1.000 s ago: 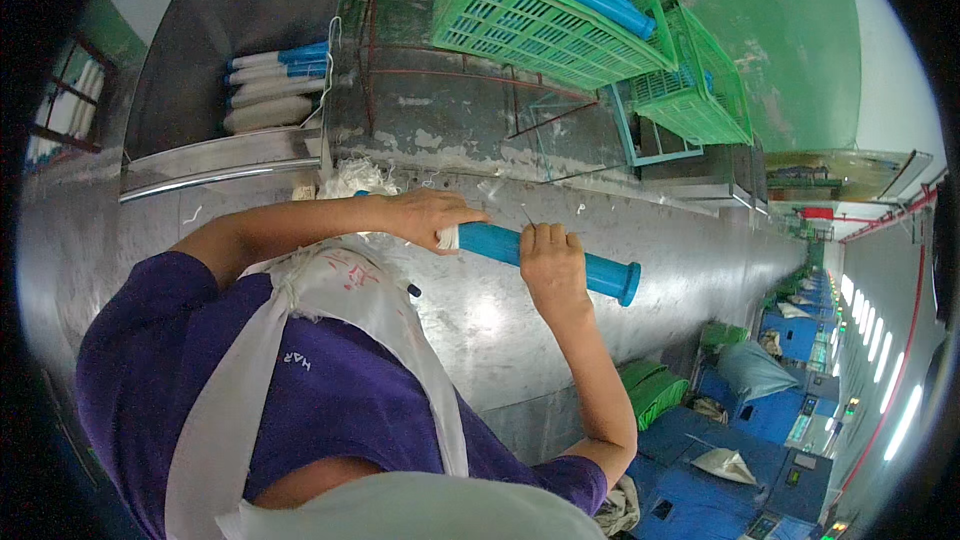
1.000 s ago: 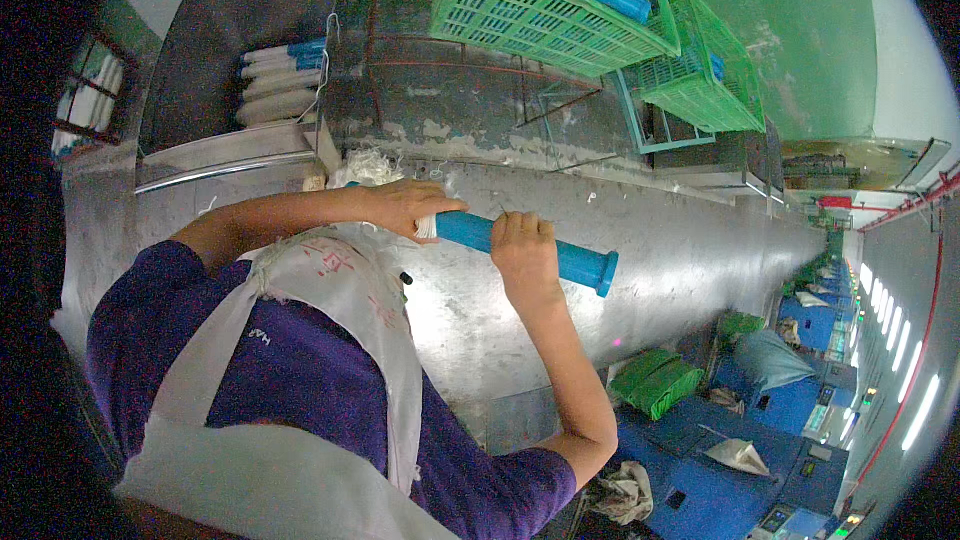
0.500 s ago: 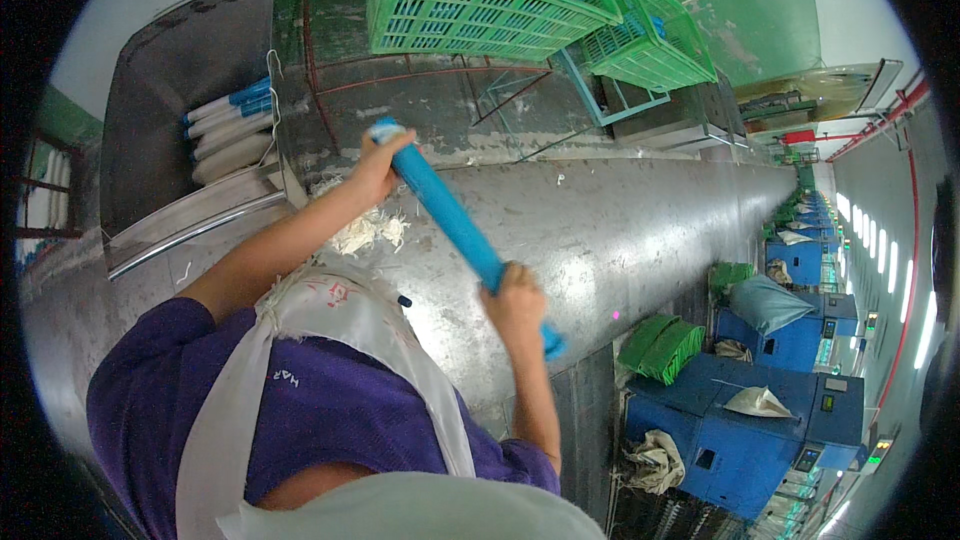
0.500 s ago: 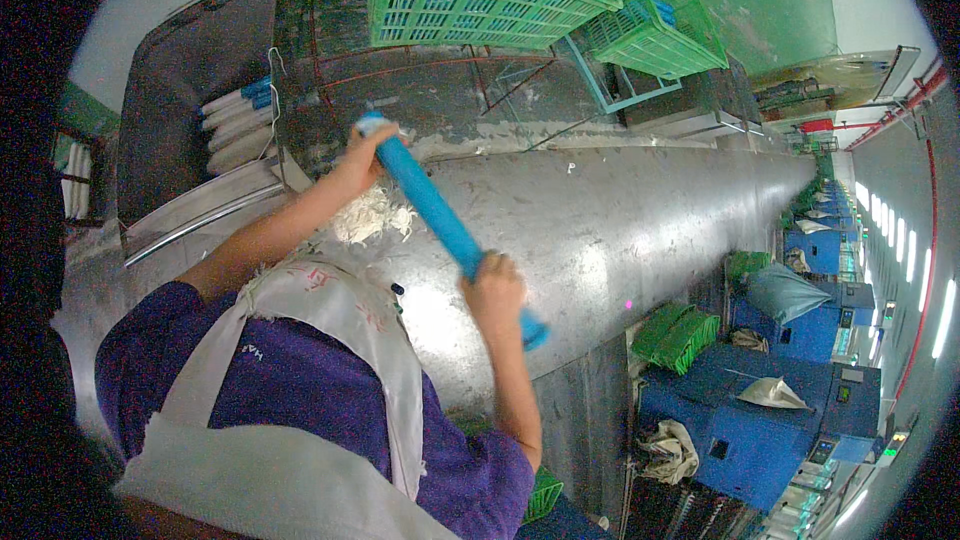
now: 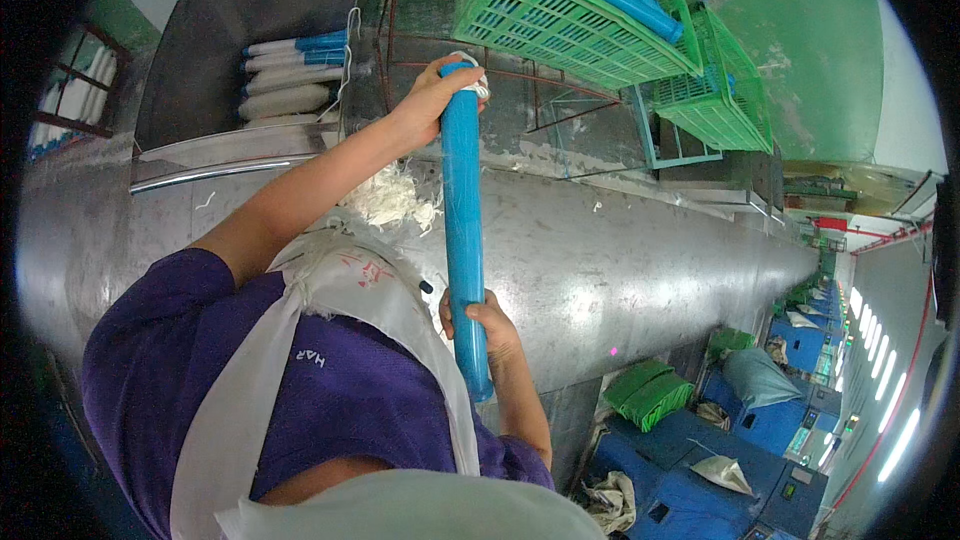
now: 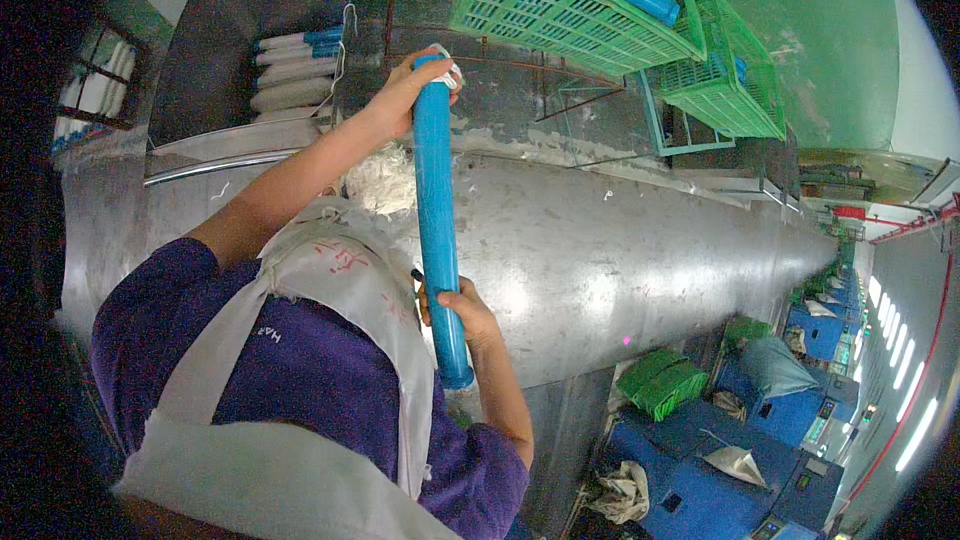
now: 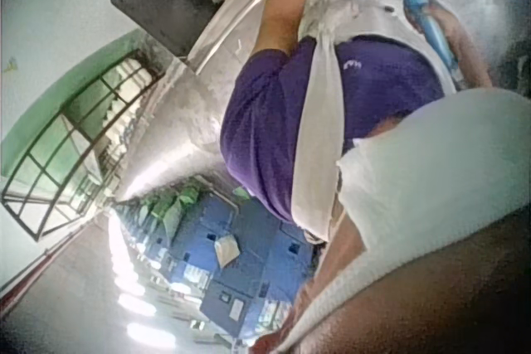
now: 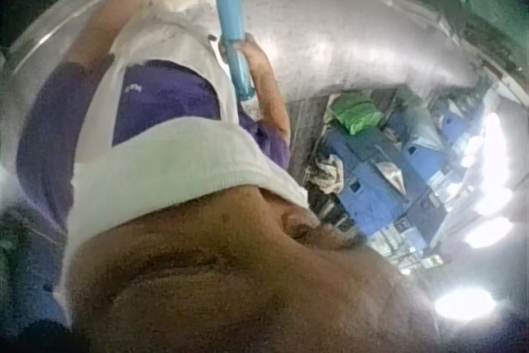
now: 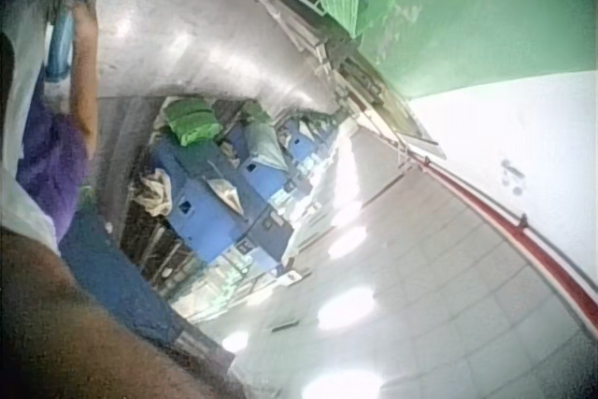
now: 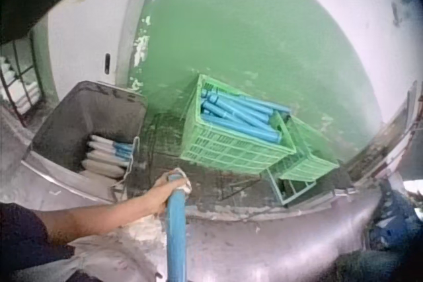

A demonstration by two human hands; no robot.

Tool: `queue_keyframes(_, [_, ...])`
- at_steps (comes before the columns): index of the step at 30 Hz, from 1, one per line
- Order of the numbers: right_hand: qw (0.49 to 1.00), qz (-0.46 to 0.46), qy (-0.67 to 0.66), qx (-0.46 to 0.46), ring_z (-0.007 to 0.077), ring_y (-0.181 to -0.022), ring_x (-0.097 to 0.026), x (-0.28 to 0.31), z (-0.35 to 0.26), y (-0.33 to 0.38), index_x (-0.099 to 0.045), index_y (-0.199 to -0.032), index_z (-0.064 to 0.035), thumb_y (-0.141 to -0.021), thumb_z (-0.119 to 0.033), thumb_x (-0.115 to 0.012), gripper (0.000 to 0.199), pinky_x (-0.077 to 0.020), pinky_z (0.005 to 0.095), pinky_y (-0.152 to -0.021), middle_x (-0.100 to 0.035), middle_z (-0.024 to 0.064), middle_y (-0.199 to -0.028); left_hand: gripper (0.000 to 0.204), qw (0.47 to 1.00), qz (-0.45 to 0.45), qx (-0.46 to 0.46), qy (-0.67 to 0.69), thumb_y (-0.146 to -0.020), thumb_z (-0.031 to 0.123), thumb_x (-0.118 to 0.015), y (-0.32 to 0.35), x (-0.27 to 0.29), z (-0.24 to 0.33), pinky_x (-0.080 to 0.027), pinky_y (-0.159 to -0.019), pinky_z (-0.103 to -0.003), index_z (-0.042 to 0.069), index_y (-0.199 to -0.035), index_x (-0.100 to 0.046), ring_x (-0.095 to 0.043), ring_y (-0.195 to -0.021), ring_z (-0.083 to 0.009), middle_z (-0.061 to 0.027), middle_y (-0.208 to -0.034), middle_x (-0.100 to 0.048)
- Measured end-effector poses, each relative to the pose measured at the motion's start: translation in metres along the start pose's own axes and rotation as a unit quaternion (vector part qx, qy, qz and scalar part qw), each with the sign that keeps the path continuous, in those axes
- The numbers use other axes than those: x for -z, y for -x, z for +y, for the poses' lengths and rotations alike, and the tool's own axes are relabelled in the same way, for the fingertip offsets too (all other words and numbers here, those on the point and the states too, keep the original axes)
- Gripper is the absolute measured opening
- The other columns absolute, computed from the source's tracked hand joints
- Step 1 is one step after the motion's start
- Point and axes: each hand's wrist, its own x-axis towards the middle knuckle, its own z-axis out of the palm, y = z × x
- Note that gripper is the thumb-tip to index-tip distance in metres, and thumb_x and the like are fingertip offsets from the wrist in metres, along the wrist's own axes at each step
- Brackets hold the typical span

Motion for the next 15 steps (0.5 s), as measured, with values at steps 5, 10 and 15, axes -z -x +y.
queue_keyframes(5, [0.774, 0.297, 0.544, 0.131, 0.0201, -0.058, -0.058, -0.002, -0.005, -0.006, -0.056, -0.084, 0.0026, -0.071, -0.022, -0.069, 0.031, -0.0448, 0.0333, -0.052, -0.058, 0.0075, -0.071, 0.073, 0.999, -0.001, -0.018, -0.044, -0.077, 0.015, -0.073, 0.003, 0.007, 0.012, -0.055, -0.072, -0.037, 0.007, -0.133, -0.026, -0.062, -0.087, -0.0235, -0.0156, -0.103, -0.056])
queue_keyframes(10, [0.99, 0.06, 0.128, 0.0, 0.0202, -0.054, -0.055, -0.005, -0.005, -0.012, -0.056, -0.086, 0.0023, -0.063, -0.032, -0.071, 0.044, -0.0439, 0.0309, -0.048, -0.058, 0.011, -0.072, 0.07, 1.0, -0.012, -0.01, 0.026, -0.074, 0.009, -0.074, 0.004, 0.015, 0.012, -0.055, -0.069, -0.038, 0.005, -0.129, -0.031, -0.062, -0.083, -0.0232, -0.0143, -0.098, -0.058])
queue_keyframes(15, [0.803, 0.277, 0.512, 0.13, 0.0229, -0.058, -0.059, -0.008, -0.006, -0.014, -0.056, -0.088, 0.0043, -0.067, -0.022, -0.069, 0.036, -0.0465, 0.0351, -0.051, -0.059, 0.0098, -0.072, 0.055, 0.995, 0.077, -0.029, -0.051, -0.073, 0.003, -0.072, -0.005, 0.027, 0.017, -0.055, -0.066, -0.034, 0.007, -0.121, -0.047, -0.063, -0.075, -0.0202, -0.0129, -0.091, -0.061])
